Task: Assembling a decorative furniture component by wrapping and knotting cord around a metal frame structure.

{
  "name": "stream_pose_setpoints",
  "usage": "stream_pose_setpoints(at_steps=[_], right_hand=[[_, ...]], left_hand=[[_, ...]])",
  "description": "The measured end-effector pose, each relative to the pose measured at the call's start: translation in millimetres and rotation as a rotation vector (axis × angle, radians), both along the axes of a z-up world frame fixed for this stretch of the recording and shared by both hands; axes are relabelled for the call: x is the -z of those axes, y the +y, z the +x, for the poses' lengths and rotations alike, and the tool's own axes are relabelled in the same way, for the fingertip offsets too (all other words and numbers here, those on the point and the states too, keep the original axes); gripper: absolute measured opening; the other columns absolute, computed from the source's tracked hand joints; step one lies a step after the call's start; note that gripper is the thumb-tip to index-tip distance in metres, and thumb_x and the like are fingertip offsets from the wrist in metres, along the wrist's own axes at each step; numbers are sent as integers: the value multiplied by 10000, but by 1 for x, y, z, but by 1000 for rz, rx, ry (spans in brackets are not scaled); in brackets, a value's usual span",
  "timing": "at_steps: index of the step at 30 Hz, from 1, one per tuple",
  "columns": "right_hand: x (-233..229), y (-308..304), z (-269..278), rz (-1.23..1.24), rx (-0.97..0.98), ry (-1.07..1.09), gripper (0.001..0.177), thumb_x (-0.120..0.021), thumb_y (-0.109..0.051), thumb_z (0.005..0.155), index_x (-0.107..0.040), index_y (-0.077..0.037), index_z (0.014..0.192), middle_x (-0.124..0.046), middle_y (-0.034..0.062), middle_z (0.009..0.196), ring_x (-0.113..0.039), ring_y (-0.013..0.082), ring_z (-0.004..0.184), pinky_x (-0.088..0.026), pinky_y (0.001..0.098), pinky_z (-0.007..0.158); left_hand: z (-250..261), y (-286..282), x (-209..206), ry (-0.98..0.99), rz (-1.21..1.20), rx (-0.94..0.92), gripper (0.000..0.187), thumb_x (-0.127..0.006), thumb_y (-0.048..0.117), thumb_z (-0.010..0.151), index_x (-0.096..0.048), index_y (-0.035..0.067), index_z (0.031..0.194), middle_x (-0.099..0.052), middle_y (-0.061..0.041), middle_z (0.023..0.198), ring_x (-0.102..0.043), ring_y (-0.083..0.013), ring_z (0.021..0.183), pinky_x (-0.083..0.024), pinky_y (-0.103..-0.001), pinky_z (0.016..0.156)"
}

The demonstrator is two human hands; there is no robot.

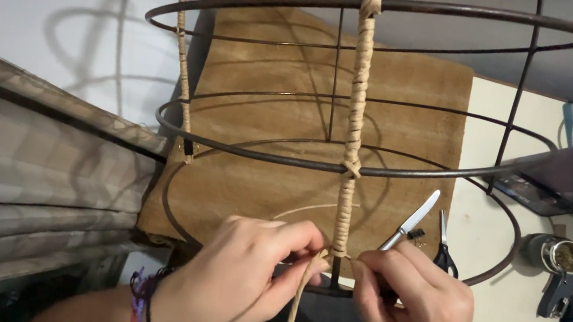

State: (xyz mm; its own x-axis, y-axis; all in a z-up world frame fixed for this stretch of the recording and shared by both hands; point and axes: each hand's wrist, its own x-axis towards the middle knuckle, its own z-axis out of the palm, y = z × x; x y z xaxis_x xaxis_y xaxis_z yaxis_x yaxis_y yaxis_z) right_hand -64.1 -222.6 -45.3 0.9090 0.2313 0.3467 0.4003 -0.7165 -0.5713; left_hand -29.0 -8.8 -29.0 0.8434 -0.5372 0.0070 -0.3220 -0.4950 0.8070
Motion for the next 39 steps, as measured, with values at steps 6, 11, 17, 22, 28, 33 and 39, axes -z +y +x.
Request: stream_pose_setpoints(at_steps=[6,11,17,22,28,33,39], right_hand=[[-1,5,0,-28,29,-9,118,-636,-70,886,-650,-124,782,-561,-5,671,-482,163,516,-382,288,473],[5,3,-3,-124,30,-9,147,-639,-164,935,-635,-165,788,-567,-31,672,-525,156,538,-376,300,470],[10,3,-6,-223,61,-15,140,-636,-214,965,-621,-178,831,-560,-41,697,-503,168,505,-379,319,447],[12,5,-4,-288,73,-75,144,-645,-240,974,-626,-192,840,-533,-35,695,-499,171,490,-390,316,437],[6,6,-4,-226,80,-61,115,-655,-213,960,-645,-182,850,-602,-57,740,-503,153,516,-390,302,451],[7,6,-3,-207,82,-56,91,-673,-208,946,-659,-190,858,-622,-71,760,-495,152,510,-399,292,445],[-1,-4,6,-67,-51,182,90,-644,-223,945,-698,-152,931,-715,-42,808,-663,112,630,-494,251,577]], left_hand=[[3,3,-6,132,-178,-4,80,-615,181,957,-605,145,886,-804,72,783,-789,-108,674,-581,-263,632],[5,2,-8,293,-192,-30,104,-615,191,967,-636,135,882,-829,64,811,-808,-66,733,-588,-215,645],[6,-1,-12,378,-199,-58,99,-621,190,962,-682,130,913,-801,47,791,-790,-65,737,-613,-218,667],[7,-4,-11,415,-206,-91,129,-675,246,935,-686,133,873,-793,53,765,-755,-45,707,-598,-210,656],[-6,-4,0,124,-192,-141,192,-693,229,952,-578,161,815,-734,66,657,-750,-29,607,-520,-193,504],[-7,-3,3,-160,-157,-125,182,-687,173,957,-560,164,826,-546,76,590,-466,-104,413,-457,-263,507],[-7,-2,1,-141,-148,-145,156,-699,190,939,-587,177,830,-559,81,583,-486,-97,408,-468,-260,505]])
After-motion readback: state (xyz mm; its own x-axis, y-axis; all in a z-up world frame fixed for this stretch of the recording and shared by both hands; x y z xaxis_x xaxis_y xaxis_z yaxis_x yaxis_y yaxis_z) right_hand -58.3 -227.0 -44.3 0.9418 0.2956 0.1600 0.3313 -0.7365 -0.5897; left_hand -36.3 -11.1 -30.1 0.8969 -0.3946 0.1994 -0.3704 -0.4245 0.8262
